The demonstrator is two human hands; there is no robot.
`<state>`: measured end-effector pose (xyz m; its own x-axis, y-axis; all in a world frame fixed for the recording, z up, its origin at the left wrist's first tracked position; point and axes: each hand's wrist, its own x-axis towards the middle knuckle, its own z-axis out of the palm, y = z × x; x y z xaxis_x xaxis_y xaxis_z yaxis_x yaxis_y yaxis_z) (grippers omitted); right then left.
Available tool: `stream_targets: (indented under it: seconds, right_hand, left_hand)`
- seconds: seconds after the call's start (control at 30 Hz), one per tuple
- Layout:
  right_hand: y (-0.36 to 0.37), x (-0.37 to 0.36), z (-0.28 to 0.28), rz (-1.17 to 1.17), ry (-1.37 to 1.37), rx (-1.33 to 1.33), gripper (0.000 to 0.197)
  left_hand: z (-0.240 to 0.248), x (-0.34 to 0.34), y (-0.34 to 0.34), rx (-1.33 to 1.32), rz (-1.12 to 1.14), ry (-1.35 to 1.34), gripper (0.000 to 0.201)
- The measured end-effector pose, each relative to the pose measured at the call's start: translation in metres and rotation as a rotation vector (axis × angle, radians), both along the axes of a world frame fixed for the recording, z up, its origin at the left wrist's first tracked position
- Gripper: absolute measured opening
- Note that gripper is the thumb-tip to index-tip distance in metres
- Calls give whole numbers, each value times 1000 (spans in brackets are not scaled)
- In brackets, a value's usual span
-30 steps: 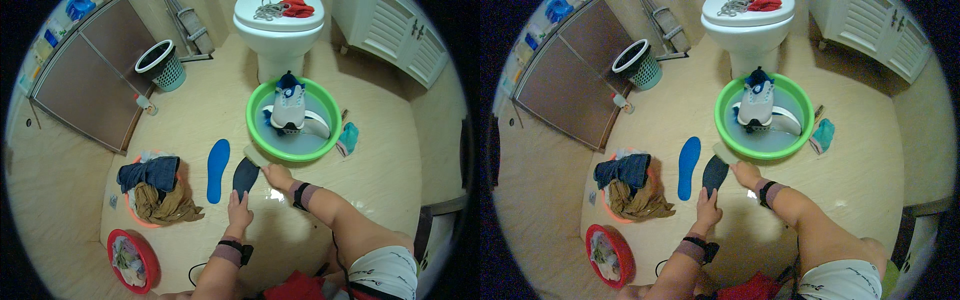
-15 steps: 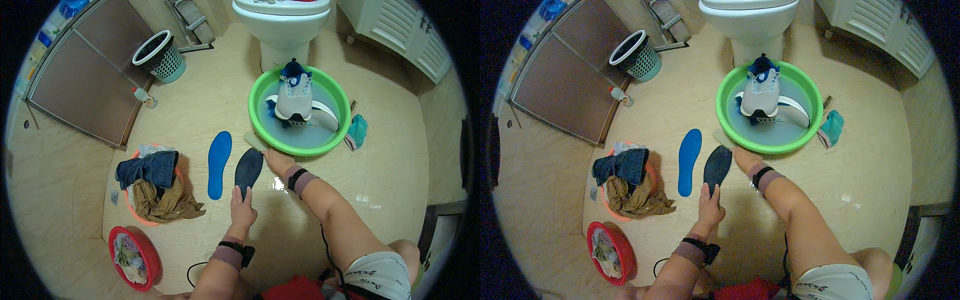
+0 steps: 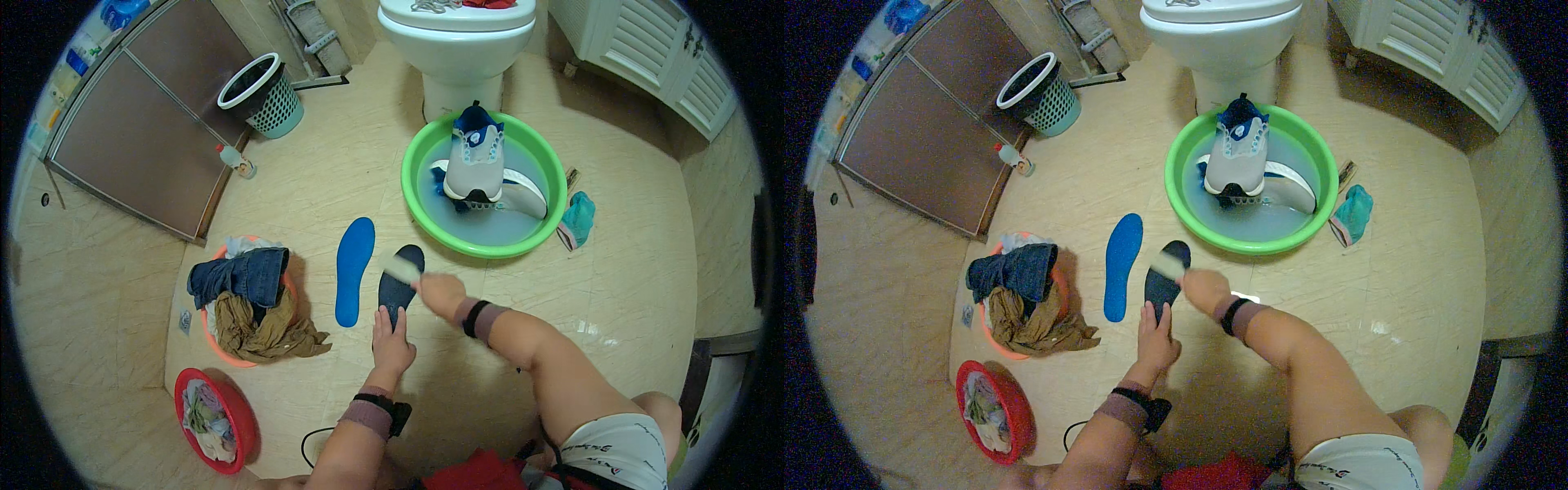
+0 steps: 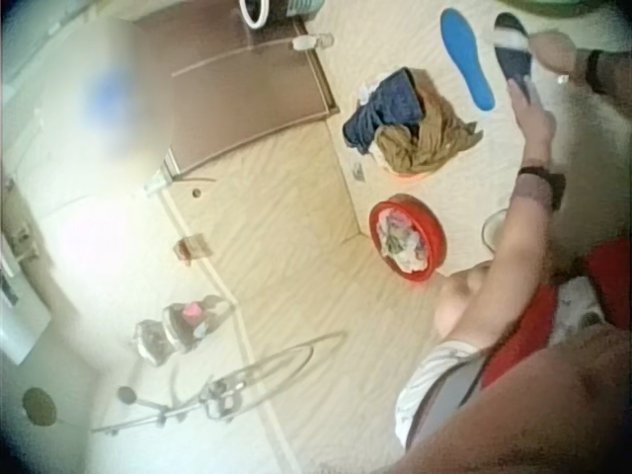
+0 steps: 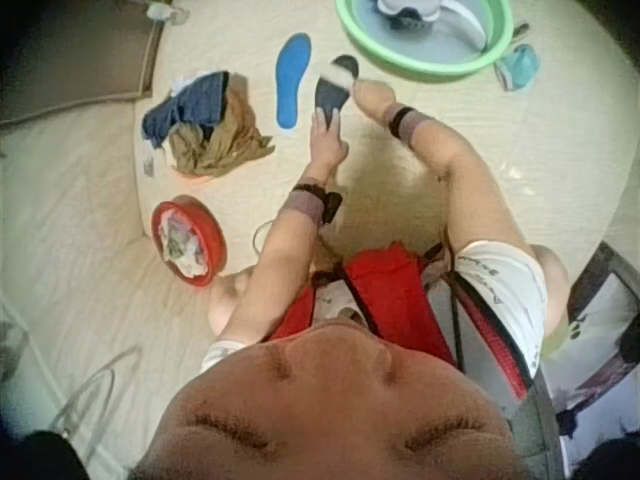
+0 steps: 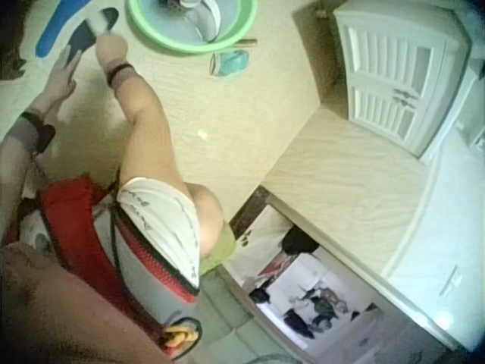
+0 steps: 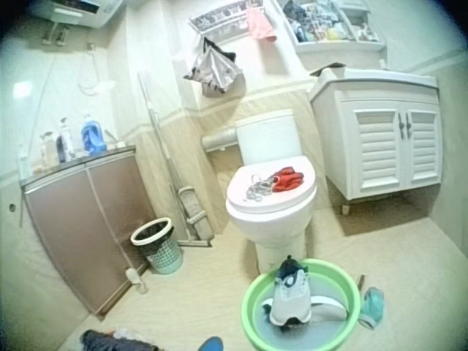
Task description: The person scrubs a shoe and its insoles with a brush and soapy water in a basin while sitting on the floor.
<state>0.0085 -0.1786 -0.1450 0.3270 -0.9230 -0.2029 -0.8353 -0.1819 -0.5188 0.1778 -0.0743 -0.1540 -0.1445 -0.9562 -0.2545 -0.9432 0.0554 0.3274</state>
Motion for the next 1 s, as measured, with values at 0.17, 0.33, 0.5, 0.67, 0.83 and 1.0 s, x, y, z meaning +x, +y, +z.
stream_targets:
  seconds: [0.17, 0.33, 0.5, 0.67, 0.83, 1.0]
  right_hand:
    - [-10, -11, 16, 164, 193, 66, 40]
    - [-27, -10, -6, -96, 51, 7, 40]
    - [18, 17, -4, 317, 153, 18, 37]
    - [-52, -17, 0, -328, -97, 122, 44]
    - [25, 21, -5, 155, 46, 9, 43]
    - [-39, -5, -1, -29, 89, -24, 42]
  left_hand:
    - [-7, -5, 3, -40, -14, -22, 82]
    - [-7, -3, 4, -25, -27, 41, 83]
    - [-9, 4, 5, -25, -14, 15, 81]
    - [-16, 1, 6, -81, -35, 47, 81]
    - [-13, 1, 8, -102, -40, 22, 88]
    - [-20, 0, 6, -177, -40, 46, 88]
